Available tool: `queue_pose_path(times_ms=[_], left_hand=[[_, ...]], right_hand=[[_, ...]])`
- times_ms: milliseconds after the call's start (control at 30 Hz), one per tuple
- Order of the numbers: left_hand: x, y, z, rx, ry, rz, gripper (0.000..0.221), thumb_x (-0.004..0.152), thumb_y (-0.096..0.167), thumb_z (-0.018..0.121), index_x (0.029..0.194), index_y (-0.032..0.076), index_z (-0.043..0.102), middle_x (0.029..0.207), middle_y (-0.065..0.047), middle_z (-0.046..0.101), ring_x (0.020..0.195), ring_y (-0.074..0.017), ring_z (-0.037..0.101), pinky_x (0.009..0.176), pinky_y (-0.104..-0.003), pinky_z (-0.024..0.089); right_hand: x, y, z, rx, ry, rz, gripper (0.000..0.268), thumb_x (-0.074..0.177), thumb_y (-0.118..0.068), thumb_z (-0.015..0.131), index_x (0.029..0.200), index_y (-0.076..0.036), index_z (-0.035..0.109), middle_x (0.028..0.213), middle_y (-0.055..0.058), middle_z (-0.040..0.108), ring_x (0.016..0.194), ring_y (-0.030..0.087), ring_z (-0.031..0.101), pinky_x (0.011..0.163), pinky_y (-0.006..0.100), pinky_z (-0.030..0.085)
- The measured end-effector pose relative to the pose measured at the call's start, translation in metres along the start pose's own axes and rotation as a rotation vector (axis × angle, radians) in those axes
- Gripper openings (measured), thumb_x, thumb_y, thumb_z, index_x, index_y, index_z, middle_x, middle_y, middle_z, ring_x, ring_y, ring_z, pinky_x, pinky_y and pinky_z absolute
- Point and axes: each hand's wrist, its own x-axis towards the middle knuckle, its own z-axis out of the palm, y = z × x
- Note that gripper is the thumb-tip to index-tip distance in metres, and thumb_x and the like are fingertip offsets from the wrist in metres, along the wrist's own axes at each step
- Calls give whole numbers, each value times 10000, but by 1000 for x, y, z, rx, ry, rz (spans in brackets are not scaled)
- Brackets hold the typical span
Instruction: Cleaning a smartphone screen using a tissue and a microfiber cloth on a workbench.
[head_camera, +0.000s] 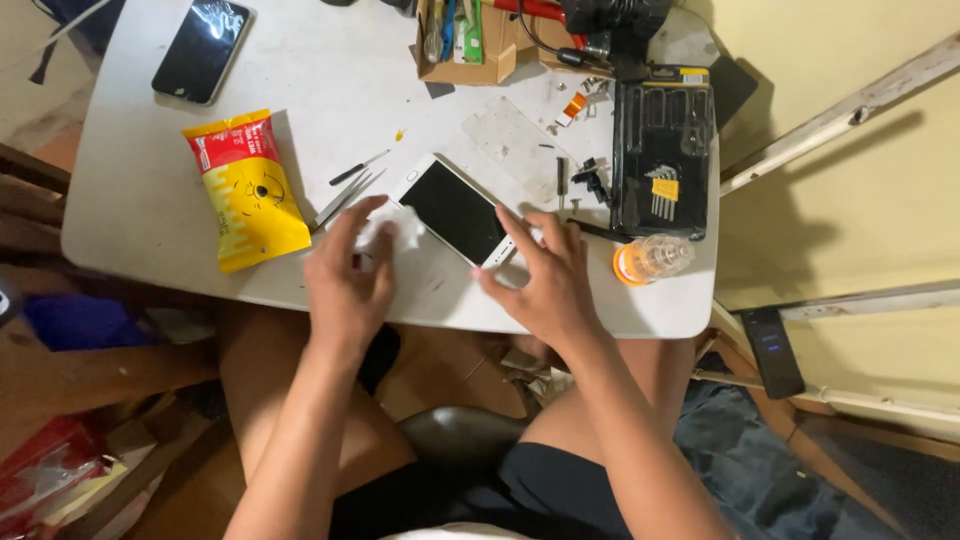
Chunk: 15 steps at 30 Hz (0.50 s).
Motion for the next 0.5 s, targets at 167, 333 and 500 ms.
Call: queue_pose_path(times_ms=[167,333,500], left_hand=[[2,-25,-1,-37,-16,-84,184,1010,19,621,1096,91,767,978,-151,733,935,-385,726,833,-442,562],[3,-25,-3,-71,-27,-188,143,991,164,726,1096,82,779,941,-160,727,882,-332,710,784,-391,557],[4,-39,-2,15,-68,-187,238,820,79,841,1044,137,784,1026,-115,688,916,-347,684,841,-434,541]], right_hand=[[3,13,17,-115,25,-66,704,721,-446,861,1336,-150,693,1091,39,529,939,303,552,815,434,471],[-1,22,25,-20,146,-111,588,712,-452,914,1215,-186,766,1084,7,530,955,229,556,863,364,467],[-2,22,22,35,111,-1,664,644,-526,923,1171,-206,678,1144,-6,507,1026,211,592,909,392,482]])
